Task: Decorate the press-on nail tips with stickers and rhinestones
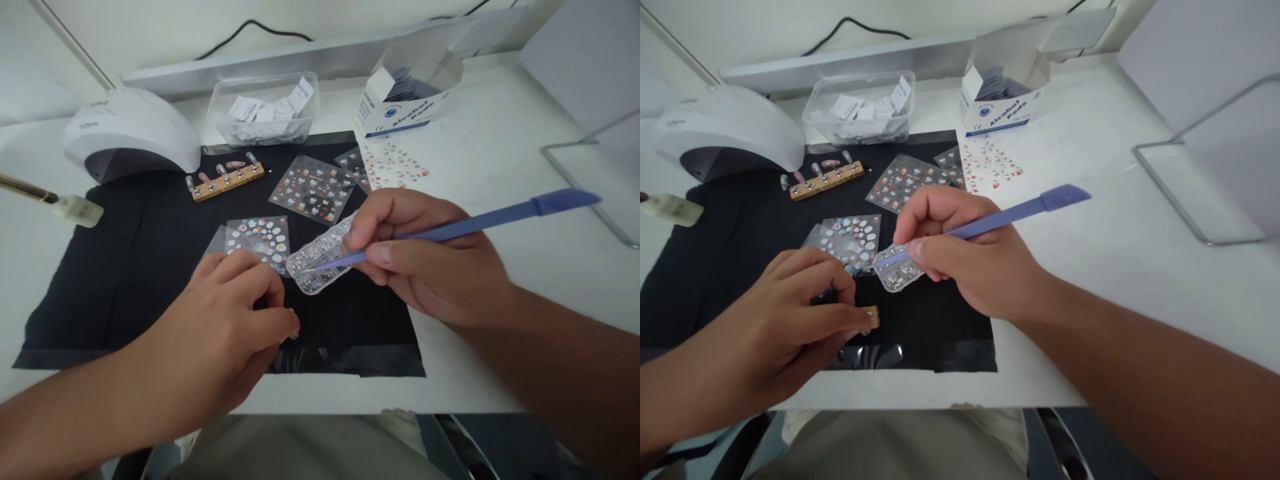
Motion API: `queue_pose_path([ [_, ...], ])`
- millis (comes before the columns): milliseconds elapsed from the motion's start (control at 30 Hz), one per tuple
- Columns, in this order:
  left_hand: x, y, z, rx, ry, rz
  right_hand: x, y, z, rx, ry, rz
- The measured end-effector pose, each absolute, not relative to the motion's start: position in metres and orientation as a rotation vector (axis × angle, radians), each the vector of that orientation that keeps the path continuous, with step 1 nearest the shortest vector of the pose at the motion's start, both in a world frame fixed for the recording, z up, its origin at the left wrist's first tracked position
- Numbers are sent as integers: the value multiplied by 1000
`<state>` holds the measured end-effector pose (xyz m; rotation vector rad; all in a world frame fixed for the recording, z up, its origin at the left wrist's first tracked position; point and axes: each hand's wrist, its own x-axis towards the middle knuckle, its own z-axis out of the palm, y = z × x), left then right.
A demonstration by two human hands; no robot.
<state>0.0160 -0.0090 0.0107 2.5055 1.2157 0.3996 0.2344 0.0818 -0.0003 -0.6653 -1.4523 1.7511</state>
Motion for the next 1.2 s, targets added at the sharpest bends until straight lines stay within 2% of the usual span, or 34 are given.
queue_pose_path([
  [567, 19, -9, 13, 2482, 1182, 379, 237, 84, -4, -656, -1437, 1735],
  [667, 4, -2, 23, 2425, 1249, 534, 240, 85, -6, -615, -1394, 1682],
  [800, -26, 21, 21, 2383, 1590, 859, 243, 89, -8, -540, -1352, 1616],
  [1000, -27, 51, -13, 2380, 1576, 502, 244, 91, -12, -625, -1368, 1552],
  [1200, -16, 53, -19, 2289, 1615, 465, 245, 89, -16, -632, -1414, 1492],
])
